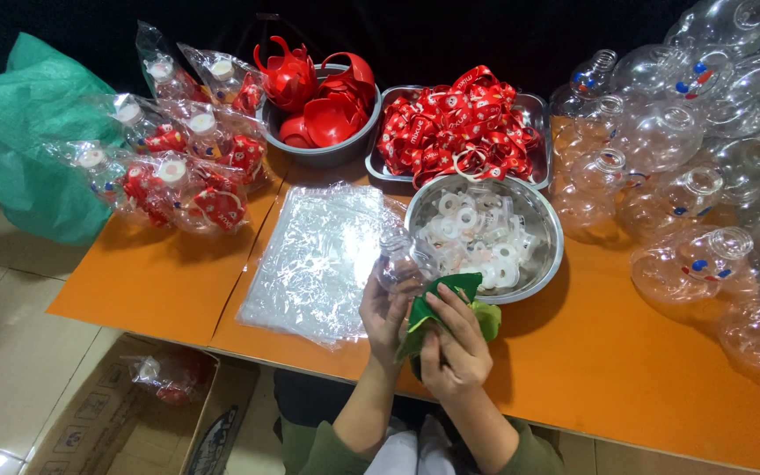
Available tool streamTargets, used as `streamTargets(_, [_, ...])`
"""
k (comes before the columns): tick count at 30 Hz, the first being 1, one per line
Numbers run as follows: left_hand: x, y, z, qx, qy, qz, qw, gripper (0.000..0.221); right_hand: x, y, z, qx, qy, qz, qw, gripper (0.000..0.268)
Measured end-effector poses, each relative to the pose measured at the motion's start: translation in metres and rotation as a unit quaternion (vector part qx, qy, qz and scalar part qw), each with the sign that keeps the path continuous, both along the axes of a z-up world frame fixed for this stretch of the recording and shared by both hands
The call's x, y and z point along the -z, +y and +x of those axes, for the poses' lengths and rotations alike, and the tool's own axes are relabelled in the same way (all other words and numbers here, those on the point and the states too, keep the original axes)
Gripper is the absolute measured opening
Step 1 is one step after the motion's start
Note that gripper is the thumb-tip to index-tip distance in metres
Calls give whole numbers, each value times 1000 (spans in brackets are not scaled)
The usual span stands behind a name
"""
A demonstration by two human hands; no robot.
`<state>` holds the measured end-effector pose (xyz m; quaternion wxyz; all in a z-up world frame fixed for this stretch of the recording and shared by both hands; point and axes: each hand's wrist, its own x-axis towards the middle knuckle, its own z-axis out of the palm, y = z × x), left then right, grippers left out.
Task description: Assembling decorative ribbons and rings onto plastic bottles
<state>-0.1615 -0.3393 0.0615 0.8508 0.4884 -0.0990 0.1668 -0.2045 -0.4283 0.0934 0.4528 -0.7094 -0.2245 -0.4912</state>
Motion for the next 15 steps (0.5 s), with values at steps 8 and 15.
streamTargets(8, [6,-1,3,-6,-41,48,998,90,40,-30,33,-5,-7,109,994,25])
streamTargets(15, [61,7,23,95,-44,-33,994,88,46,-45,39,-140,242,273,921,14])
